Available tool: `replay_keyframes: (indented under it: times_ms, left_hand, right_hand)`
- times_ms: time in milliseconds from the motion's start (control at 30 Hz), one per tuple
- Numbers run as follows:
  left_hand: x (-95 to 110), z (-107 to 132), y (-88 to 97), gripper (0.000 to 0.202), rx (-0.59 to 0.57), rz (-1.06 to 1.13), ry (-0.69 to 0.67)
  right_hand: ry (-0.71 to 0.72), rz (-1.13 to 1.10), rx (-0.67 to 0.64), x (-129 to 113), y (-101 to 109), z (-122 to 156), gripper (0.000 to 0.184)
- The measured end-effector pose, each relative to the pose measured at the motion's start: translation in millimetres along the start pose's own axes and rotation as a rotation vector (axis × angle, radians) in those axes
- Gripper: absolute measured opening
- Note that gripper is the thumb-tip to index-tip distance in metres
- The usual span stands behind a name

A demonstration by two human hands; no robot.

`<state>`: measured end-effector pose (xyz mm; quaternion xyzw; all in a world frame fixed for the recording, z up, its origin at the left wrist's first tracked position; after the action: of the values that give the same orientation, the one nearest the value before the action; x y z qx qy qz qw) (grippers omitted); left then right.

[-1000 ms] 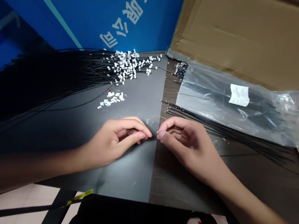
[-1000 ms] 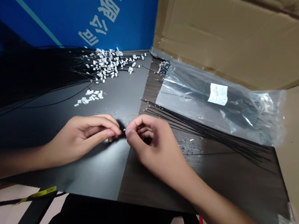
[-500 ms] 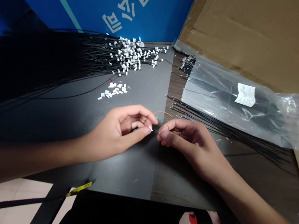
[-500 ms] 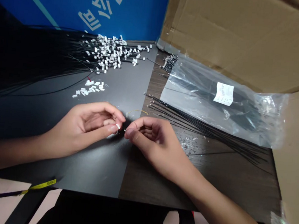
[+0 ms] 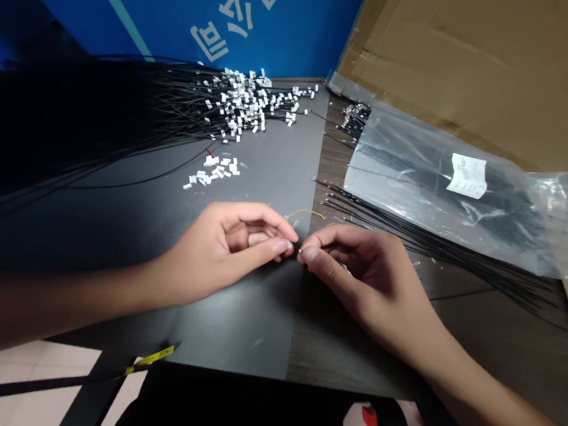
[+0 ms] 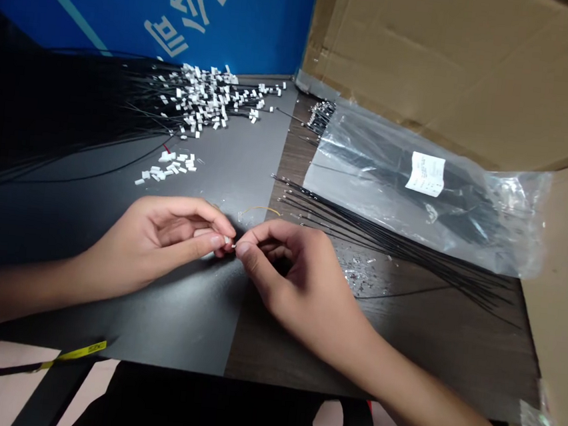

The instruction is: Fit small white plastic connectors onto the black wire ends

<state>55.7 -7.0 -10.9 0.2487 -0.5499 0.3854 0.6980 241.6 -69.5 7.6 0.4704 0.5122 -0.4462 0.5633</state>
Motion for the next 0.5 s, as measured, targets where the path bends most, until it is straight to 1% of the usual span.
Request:
replay_keyframes:
  times_ms: [167,233,367,500]
  left_hand:
    - [1.7,0.3,-1.7,0.015,-0.007,-0.029,-0.044]
    - [0.1,0.3,-1.8,0.015,0.000,-0.020,-0.022]
    - [-3.3,-0.7,-1.1,0.007,-0.020,0.008,0.045]
    - [-1.0,-1.7,0.2,0.007,-0.016,0.012,0.044]
  right_hand:
    - [-0.007,0.058,0.001,-1.8,-0.5,0.7,0.009]
    - [0.021,0.114,0.003,-4.5,-0.5,1.1,0.007]
    - [0.064,0.212,-0.009,-7.8,-0.4,2.5,0.009]
    - [0.073,0.261,-0.017,-6.8,0.1,3.7,0.007]
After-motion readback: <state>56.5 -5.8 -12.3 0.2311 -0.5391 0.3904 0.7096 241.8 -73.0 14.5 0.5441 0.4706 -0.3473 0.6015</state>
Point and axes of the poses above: each hand's wrist, its own z-axis away from the middle knuckle, its own y-axis out of the back of the hand, x = y × z, the point moved 4 cm from there along -z, towards the middle knuckle, and after that the axes turned 10 degrees about y, right-handed, at the moved point
